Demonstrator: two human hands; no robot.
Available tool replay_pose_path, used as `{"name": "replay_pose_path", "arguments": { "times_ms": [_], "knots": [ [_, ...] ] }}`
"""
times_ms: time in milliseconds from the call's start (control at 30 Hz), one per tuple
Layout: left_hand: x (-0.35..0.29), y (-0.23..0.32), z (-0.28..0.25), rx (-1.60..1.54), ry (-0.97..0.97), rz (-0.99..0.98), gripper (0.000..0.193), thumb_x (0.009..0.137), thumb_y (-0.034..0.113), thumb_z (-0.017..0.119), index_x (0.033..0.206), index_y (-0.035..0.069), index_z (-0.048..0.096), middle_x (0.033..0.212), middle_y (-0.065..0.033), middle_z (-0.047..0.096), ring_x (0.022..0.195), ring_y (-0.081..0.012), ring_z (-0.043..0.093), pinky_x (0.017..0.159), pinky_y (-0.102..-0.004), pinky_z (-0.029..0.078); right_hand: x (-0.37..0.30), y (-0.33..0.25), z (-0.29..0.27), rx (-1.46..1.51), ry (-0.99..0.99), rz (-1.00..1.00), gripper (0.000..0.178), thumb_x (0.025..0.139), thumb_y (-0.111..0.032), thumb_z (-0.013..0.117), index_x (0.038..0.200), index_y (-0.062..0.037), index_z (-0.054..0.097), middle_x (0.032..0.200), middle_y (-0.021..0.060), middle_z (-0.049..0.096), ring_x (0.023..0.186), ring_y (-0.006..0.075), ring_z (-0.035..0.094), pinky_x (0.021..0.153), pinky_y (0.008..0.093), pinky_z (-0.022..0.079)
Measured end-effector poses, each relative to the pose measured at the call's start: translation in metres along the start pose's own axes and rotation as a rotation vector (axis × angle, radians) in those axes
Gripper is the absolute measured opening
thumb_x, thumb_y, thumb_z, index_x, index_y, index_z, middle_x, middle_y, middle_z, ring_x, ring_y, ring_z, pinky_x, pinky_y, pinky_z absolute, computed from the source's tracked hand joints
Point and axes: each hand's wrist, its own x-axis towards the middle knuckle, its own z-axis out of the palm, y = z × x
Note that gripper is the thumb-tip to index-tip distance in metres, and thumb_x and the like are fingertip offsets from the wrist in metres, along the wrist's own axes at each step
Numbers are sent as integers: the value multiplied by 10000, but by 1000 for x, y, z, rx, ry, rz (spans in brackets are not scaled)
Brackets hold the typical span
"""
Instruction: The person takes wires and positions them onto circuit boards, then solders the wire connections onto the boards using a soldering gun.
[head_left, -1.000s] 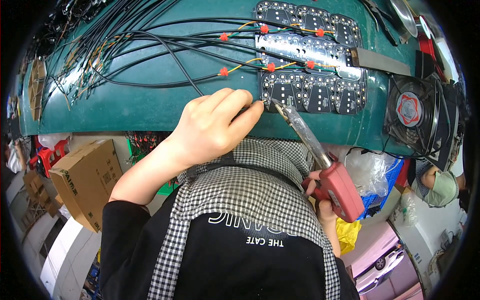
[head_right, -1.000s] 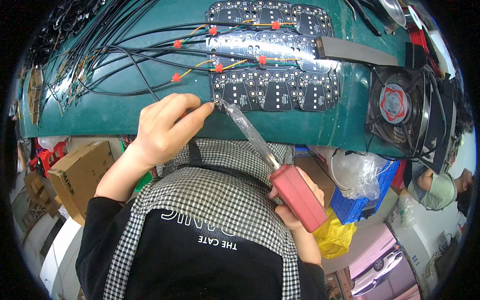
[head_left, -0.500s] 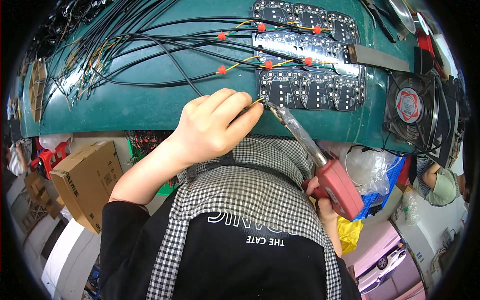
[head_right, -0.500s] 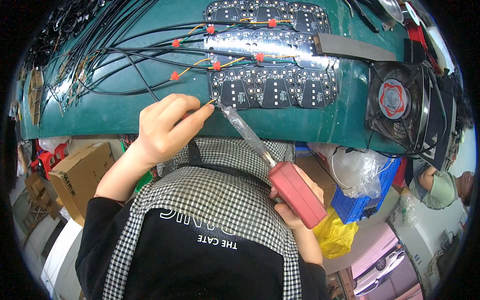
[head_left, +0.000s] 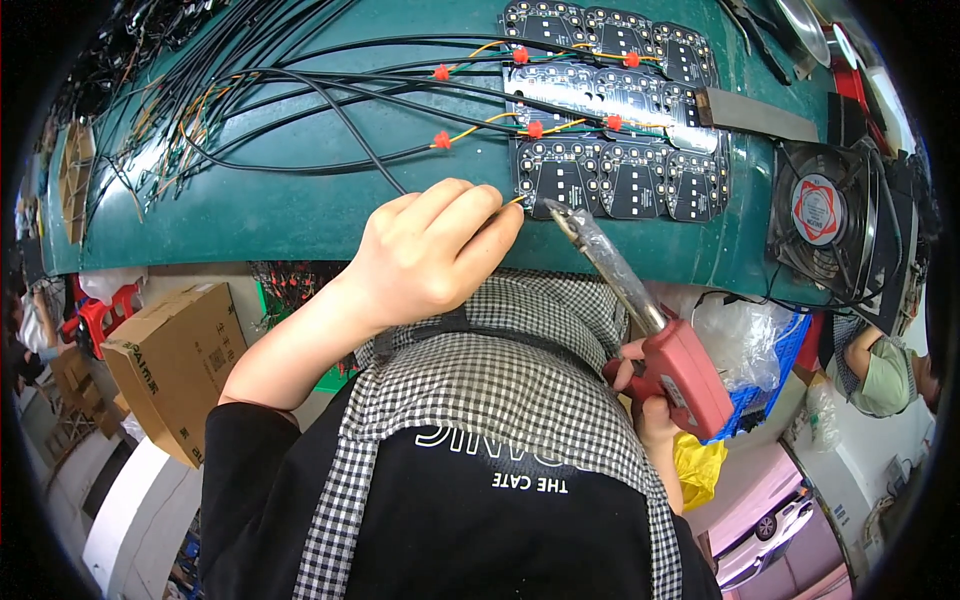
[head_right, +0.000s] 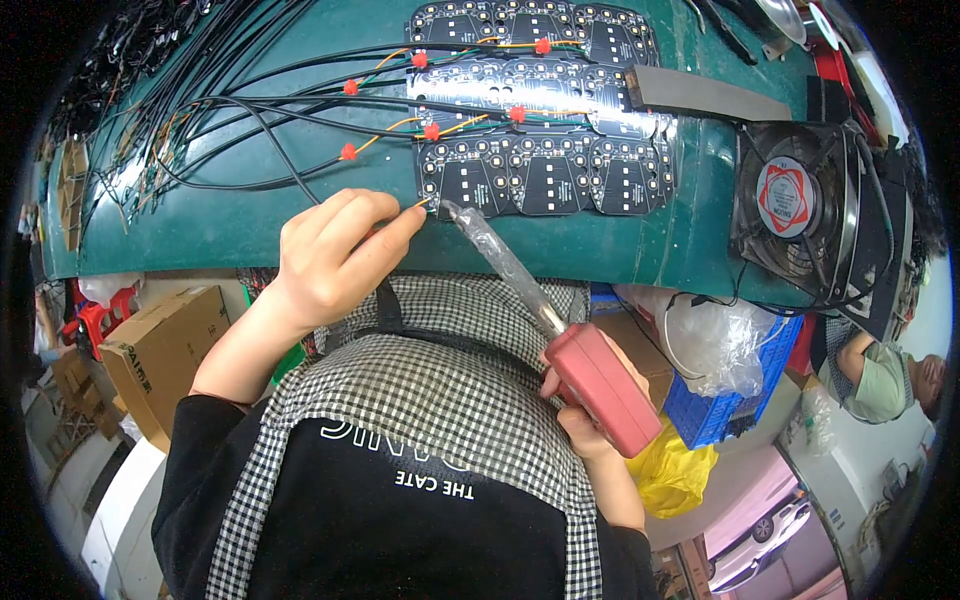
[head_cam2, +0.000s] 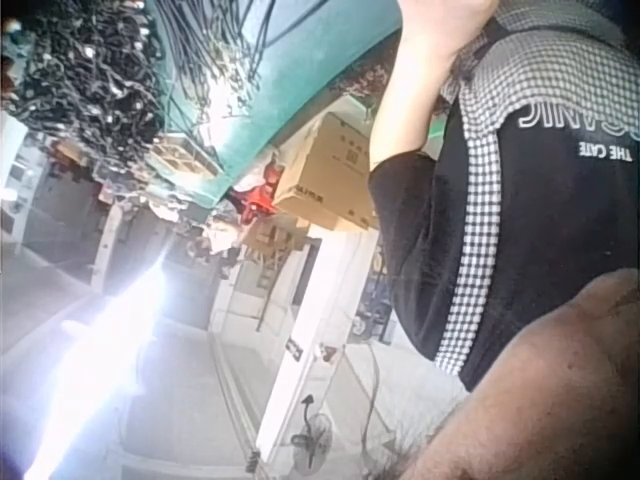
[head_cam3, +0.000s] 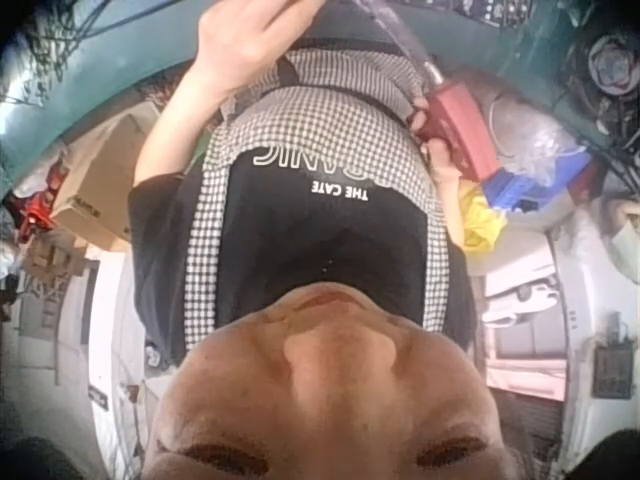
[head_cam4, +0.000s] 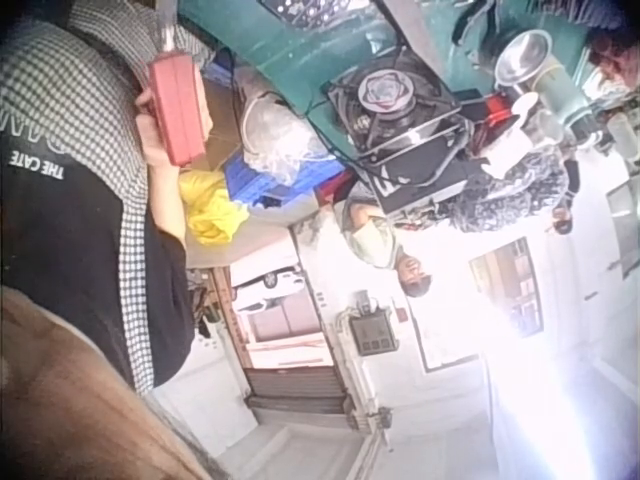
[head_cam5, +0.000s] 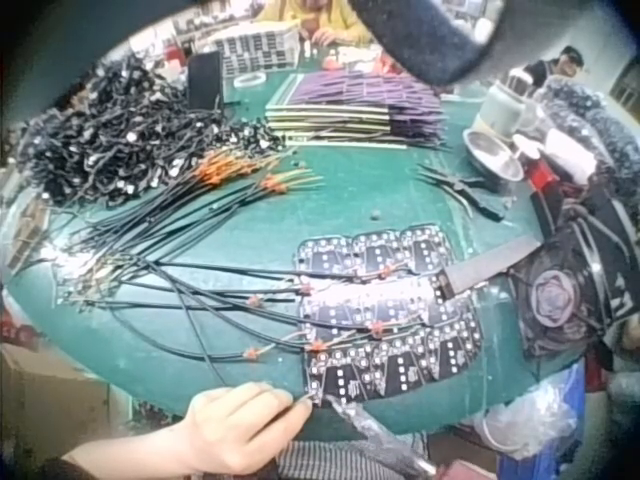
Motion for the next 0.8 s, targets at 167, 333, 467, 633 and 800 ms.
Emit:
{"name": "replay_pose_path", "arguments": {
  "times_ms": [167,333,467,633,800],
  "knots": [
    [0,1,-2,-6,-10,-5,308,554,1,660,861,-6,648,748,-52,542,624,-163,571,476,-259,458,2,-3,0,-89,-8,-9,812,713,-451,757,1206,119,455,832,142,646,637,170,622,640,263,506],
    [-1,1,-2,-13,-15,-3,309,562,4,656,870,-21,648,759,-55,542,639,-165,577,489,-257,467,1,5,-6,-155,-71,-49,756,738,-396,751,1220,105,455,827,137,649,635,174,633,617,260,513],
    [0,1,-3,-1,-30,-6,306,570,9,651,874,-21,649,766,-56,541,650,-166,580,500,-256,472,2,10,-12,-294,-133,-131,735,742,-364,751,1238,90,453,834,133,654,623,186,644,595,266,520],
    [1,-1,-3,13,-25,1,308,579,23,648,883,-23,650,770,-58,543,646,-172,579,503,-260,471,1,11,-9,-296,-113,-156,746,741,-395,747,1227,91,457,845,129,660,626,183,643,593,263,518],
    [1,1,-13,4,-89,-9,320,584,32,644,899,-26,648,763,-66,545,623,-173,570,482,-263,453,0,-4,0,-77,-28,26,776,729,-464,738,1200,88,462,893,131,655,643,172,626,634,283,506]
  ]
}}
